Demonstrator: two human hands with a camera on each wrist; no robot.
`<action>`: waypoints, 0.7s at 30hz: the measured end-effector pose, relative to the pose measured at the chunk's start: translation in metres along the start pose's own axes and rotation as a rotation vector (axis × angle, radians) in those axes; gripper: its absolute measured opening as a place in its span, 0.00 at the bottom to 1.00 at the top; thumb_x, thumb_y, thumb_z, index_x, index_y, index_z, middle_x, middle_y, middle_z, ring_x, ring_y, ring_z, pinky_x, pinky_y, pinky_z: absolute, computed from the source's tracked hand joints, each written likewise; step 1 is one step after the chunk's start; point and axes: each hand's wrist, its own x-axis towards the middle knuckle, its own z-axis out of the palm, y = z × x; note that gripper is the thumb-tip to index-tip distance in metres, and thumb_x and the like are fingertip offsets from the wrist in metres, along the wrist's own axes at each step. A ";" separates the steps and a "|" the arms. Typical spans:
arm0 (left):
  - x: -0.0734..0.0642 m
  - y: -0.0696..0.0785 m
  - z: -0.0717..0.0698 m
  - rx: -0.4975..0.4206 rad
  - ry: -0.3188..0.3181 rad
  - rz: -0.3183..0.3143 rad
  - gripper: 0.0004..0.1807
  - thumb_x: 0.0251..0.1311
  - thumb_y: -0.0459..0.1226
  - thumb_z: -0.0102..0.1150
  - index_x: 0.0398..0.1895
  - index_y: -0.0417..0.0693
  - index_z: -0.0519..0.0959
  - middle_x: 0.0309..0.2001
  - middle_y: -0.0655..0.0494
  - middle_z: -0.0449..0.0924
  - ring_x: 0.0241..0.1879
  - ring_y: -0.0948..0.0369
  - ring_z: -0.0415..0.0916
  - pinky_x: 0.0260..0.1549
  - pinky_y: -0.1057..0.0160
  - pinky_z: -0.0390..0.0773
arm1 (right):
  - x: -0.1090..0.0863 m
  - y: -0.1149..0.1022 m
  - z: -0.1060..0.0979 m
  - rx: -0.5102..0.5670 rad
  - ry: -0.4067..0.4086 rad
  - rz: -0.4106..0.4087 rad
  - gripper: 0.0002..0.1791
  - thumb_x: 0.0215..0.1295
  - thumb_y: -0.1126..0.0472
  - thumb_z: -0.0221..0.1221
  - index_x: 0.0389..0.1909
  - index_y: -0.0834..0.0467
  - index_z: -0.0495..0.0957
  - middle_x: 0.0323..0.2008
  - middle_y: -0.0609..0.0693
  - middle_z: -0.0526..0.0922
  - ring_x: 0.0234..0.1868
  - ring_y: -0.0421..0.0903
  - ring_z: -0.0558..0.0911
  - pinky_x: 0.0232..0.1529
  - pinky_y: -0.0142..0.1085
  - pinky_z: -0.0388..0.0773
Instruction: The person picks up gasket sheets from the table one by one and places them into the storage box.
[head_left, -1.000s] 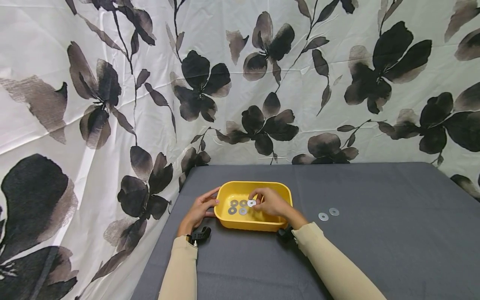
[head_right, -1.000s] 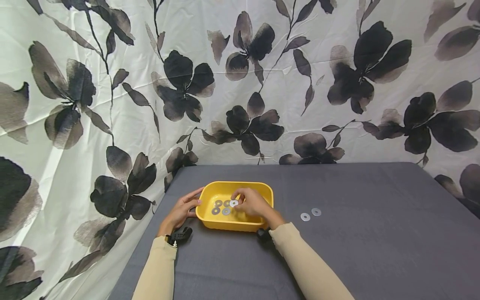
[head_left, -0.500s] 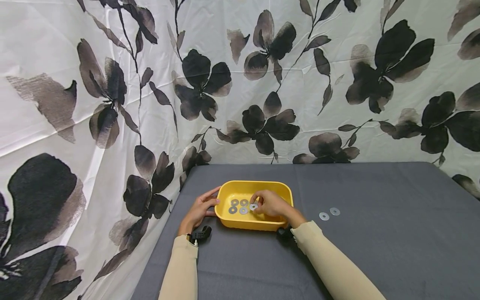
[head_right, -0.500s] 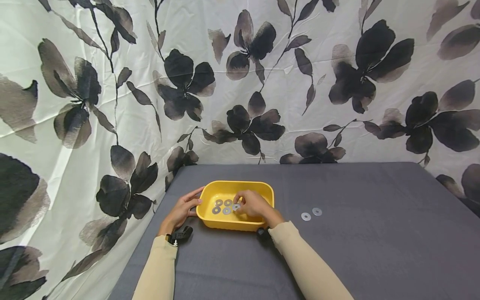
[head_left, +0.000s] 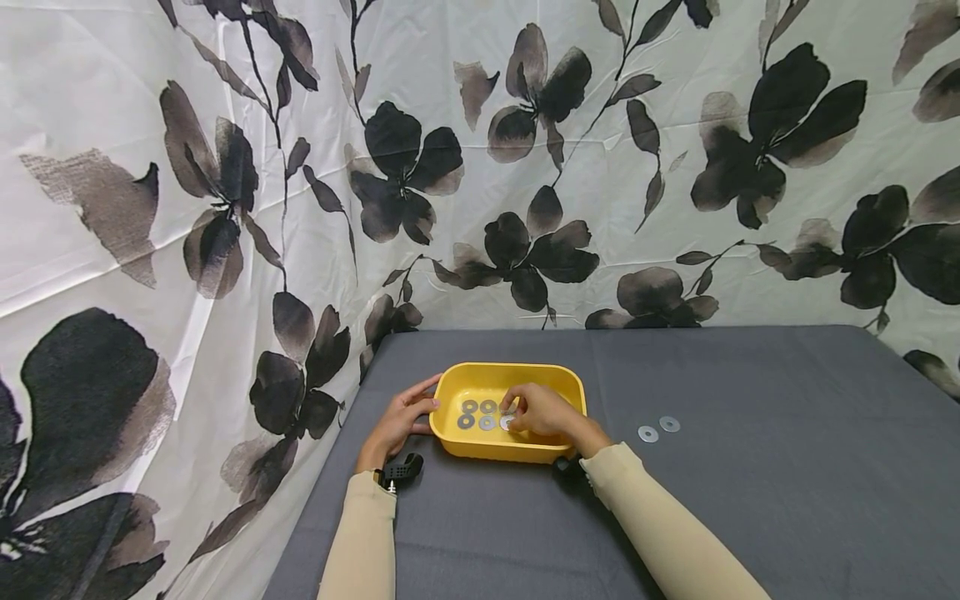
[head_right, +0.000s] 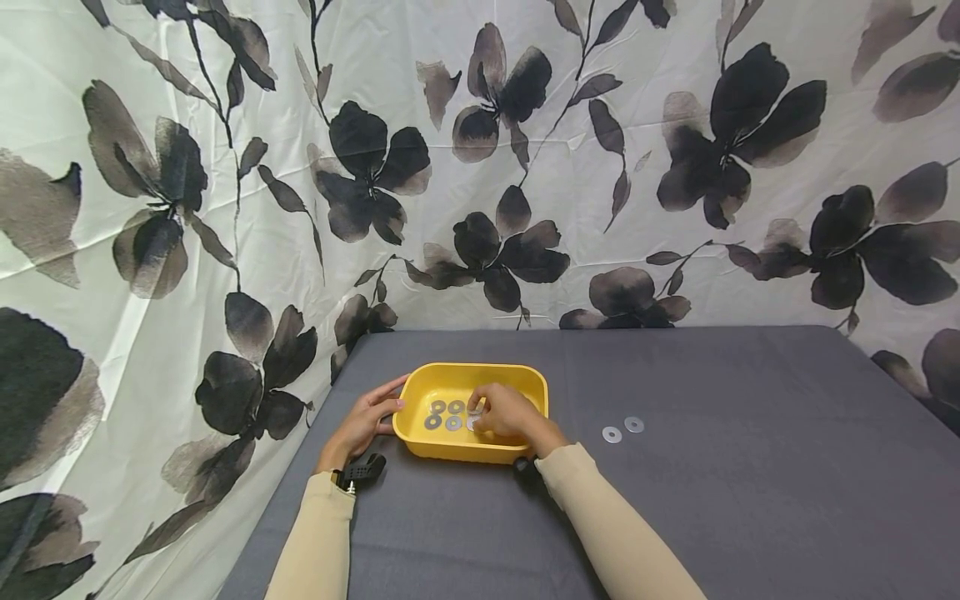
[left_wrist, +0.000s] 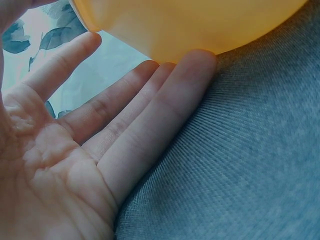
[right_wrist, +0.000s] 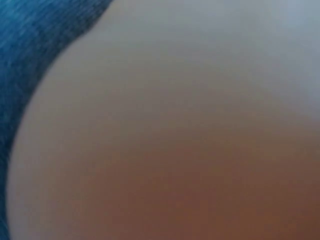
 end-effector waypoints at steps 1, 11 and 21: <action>0.000 0.000 0.000 0.000 0.001 0.000 0.31 0.71 0.37 0.58 0.77 0.59 0.68 0.66 0.35 0.75 0.49 0.57 0.83 0.43 0.52 0.89 | 0.000 0.000 0.000 -0.001 0.005 0.000 0.12 0.60 0.65 0.71 0.44 0.55 0.85 0.26 0.47 0.79 0.27 0.42 0.75 0.33 0.33 0.72; -0.001 0.000 0.000 -0.003 -0.001 -0.003 0.31 0.71 0.37 0.58 0.77 0.59 0.67 0.66 0.35 0.74 0.50 0.56 0.83 0.44 0.52 0.89 | -0.007 -0.008 -0.010 0.156 0.184 -0.093 0.09 0.69 0.64 0.63 0.47 0.63 0.83 0.28 0.49 0.78 0.26 0.43 0.72 0.28 0.31 0.69; -0.001 0.000 0.001 0.000 0.004 0.001 0.31 0.71 0.38 0.58 0.77 0.59 0.67 0.67 0.36 0.74 0.50 0.56 0.83 0.43 0.52 0.89 | -0.046 0.005 -0.061 0.139 0.318 -0.140 0.06 0.70 0.63 0.64 0.46 0.55 0.83 0.27 0.48 0.78 0.28 0.44 0.74 0.28 0.31 0.72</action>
